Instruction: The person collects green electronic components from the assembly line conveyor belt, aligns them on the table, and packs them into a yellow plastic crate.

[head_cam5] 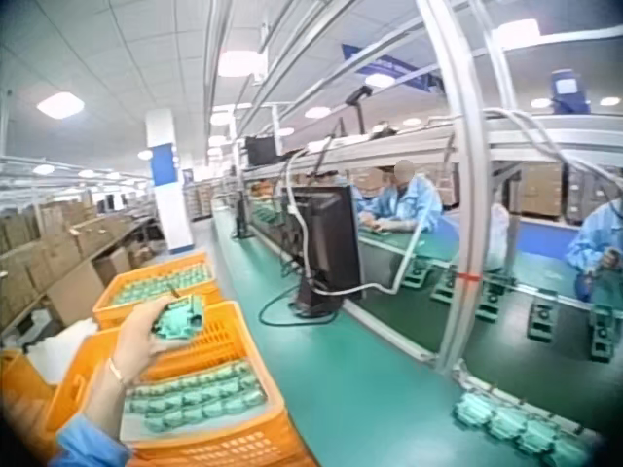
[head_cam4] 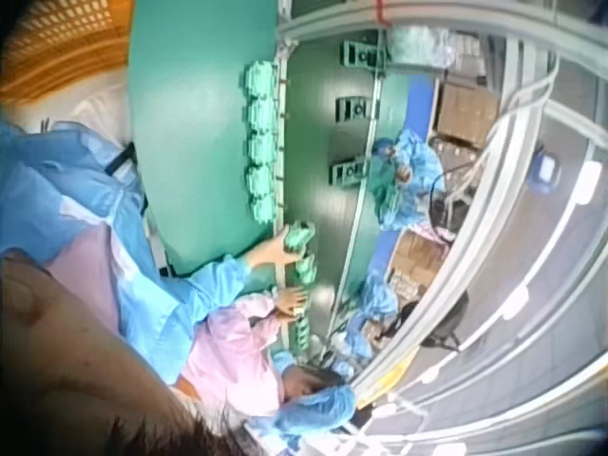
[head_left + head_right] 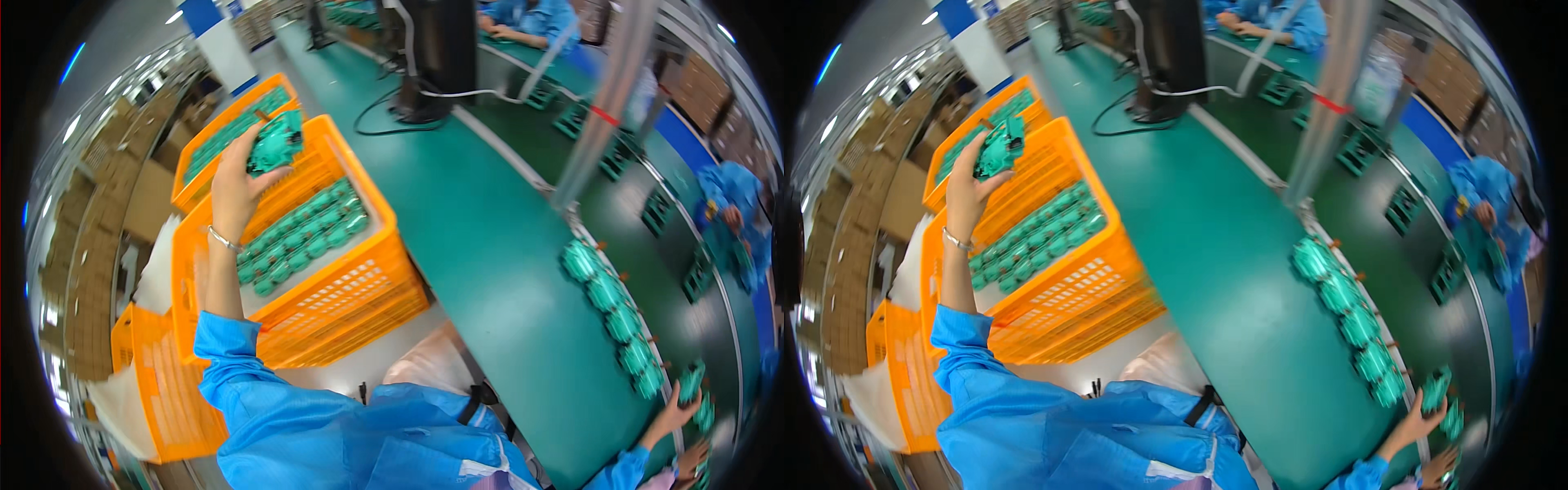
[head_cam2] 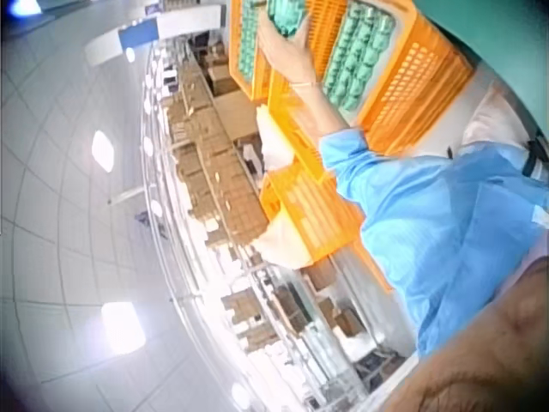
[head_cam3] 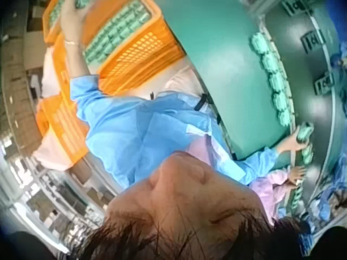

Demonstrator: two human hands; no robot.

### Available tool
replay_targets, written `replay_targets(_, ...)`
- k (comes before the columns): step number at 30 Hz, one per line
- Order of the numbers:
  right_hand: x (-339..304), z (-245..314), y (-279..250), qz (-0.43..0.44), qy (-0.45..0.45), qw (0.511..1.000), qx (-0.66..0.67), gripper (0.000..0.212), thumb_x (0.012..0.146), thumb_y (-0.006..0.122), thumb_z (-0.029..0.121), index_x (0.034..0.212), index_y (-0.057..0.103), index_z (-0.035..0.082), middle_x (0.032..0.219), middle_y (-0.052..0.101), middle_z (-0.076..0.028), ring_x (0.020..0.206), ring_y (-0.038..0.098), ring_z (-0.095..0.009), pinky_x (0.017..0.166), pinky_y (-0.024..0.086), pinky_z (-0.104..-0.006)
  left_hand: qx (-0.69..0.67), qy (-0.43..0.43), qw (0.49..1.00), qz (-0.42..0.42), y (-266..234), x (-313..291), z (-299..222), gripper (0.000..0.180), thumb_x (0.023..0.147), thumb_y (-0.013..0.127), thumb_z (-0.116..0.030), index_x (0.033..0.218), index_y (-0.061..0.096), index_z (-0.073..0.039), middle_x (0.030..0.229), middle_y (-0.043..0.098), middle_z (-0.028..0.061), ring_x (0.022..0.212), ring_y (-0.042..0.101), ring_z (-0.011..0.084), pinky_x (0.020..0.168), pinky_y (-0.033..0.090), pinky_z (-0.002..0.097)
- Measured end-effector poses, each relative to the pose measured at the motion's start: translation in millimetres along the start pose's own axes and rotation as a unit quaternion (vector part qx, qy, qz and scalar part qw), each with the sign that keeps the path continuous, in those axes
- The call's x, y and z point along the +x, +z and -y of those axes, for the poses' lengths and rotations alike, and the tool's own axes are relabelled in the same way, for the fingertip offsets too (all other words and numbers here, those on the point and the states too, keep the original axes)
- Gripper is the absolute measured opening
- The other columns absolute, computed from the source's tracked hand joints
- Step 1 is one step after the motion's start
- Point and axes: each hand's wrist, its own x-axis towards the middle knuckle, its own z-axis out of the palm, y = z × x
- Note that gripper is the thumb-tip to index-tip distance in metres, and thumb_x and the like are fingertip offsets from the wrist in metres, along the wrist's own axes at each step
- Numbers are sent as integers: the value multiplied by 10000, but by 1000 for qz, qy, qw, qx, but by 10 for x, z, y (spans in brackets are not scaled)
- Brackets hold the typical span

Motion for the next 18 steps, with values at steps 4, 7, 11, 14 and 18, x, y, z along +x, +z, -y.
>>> replay_targets(4,-301,402,244,-35,-10,993,-114,547,914,814,219,1363,594,-2,1253,656,-172,1072,639,-253,956,530,-380,97,-209,967,112,-370,-875,1504,665,778,878,-353,1322,635,-59,1163,714,195,1047,681,377,926,534,444)
replay_targets(7,-251,11,80,-80,-16,985,-154,553,929,799,255,1348,593,-42,1274,654,-191,1107,639,-279,997,518,-389,144,-331,889,283,-157,-1637,2239,688,783,851,-497,1298,673,-78,1222,714,185,1125,667,372,976,521,448)
replay_targets(11,-502,847,356,-97,-176,967,-155,556,790,919,248,1202,652,-15,1159,702,-167,931,693,-289,879,561,-433,298,-220,862,346,-282,-2602,2682,710,781,803,-620,1257,715,-100,1257,717,138,1226,621,350,1036,486,450)
replay_targets(14,-499,777,302,-82,-172,961,-203,680,743,961,267,1265,627,-14,1200,702,-185,1019,690,-304,877,586,-426,271,-322,797,433,-167,-2918,3003,771,736,865,-560,1300,674,-71,1217,707,209,1197,633,364,989,502,445)
replay_targets(18,-567,976,436,-94,-220,947,-217,707,747,957,272,1298,610,-4,1215,696,-181,1039,683,-310,896,579,-432,334,-371,705,503,-105,-3053,3112,803,714,851,-618,1319,651,-129,1280,687,162,1261,606,344,991,517,433)
